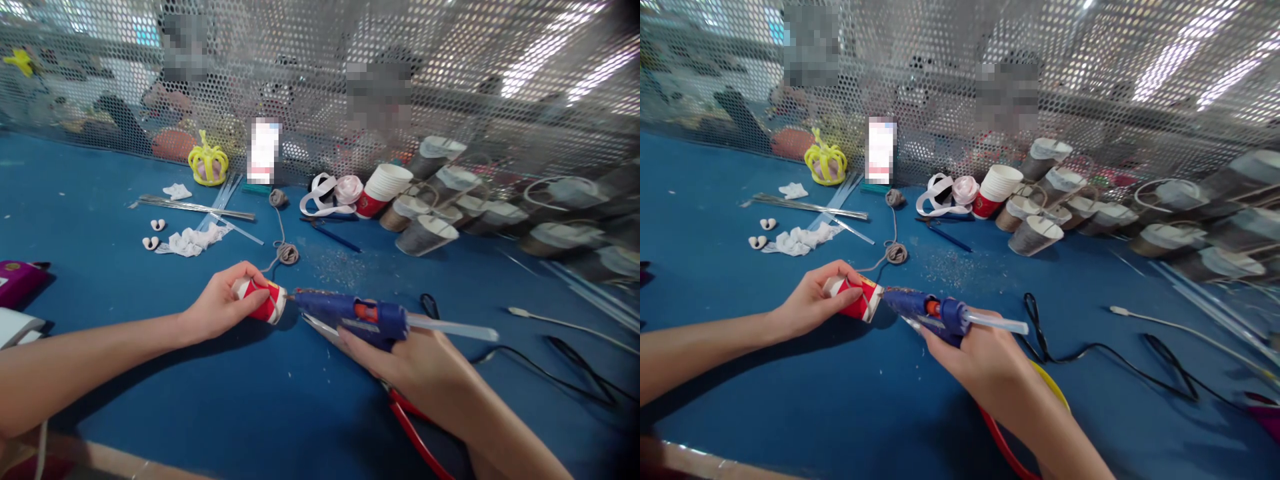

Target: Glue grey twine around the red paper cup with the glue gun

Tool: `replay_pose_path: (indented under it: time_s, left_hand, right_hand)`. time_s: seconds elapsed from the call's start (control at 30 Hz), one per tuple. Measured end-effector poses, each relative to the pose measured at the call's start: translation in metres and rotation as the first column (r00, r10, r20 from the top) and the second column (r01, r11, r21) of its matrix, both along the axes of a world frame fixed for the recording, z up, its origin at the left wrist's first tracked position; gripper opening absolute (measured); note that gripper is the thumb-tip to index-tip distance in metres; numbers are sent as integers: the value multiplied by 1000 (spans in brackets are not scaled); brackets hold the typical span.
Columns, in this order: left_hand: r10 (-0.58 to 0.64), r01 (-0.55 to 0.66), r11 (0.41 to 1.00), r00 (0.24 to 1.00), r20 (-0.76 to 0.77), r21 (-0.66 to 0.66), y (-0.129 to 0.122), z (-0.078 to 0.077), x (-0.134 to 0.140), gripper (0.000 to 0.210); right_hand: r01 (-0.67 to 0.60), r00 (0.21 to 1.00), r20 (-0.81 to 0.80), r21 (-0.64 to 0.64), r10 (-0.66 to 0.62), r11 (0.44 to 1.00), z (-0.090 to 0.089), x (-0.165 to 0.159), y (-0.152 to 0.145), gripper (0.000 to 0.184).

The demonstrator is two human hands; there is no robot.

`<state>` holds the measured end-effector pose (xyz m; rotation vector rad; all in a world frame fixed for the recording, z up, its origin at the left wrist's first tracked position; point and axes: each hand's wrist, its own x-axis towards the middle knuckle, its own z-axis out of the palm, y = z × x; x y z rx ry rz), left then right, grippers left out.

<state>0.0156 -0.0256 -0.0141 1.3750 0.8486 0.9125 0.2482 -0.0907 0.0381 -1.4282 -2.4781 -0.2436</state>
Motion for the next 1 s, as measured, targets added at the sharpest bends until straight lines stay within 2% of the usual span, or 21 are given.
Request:
replay_pose_path:
  time_s: [0.07,0.13,0.27,0.37,0.47,0.67,0.8,1.0]
  left_hand:
    - [10,-10,1000,1000,2,-7,-1,0,1,17]
    - [15,-15,1000,1000,-2,-9,-1,0,1,17]
    - [28,-28,1000,1000,-9,0,-1,1,1,16]
    - [20,-20,1000,1000,-5,-1,-1,1,1,16]
    - [11,-11,1000,1000,-1,-3,0,2,1,15]
    - [32,-32,999,999,-31,-9,-1,2,2,15]
    - [17,-17,1000,1000,4,-10,0,2,2,16]
    - [26,-25,1000,999,-23,6,0,0,0,17]
  right_hand:
    - [130,984,-105,-155,-147,979,1,-3,3,30]
    - [204,953,-165,-274,-255,940,2,-5,6,25]
    - [236,932,-190,-330,-309,914,6,-8,7,26]
    - [208,930,-209,-383,-303,900,9,-9,5,29]
    - [190,925,-232,-401,-300,896,9,-9,5,26]
    - [248,910,-229,-365,-345,897,5,-10,9,25]
    - [226,911,-242,-382,-333,896,10,-12,6,30]
    - [178,926,-253,-363,-281,914,12,-12,7,24]
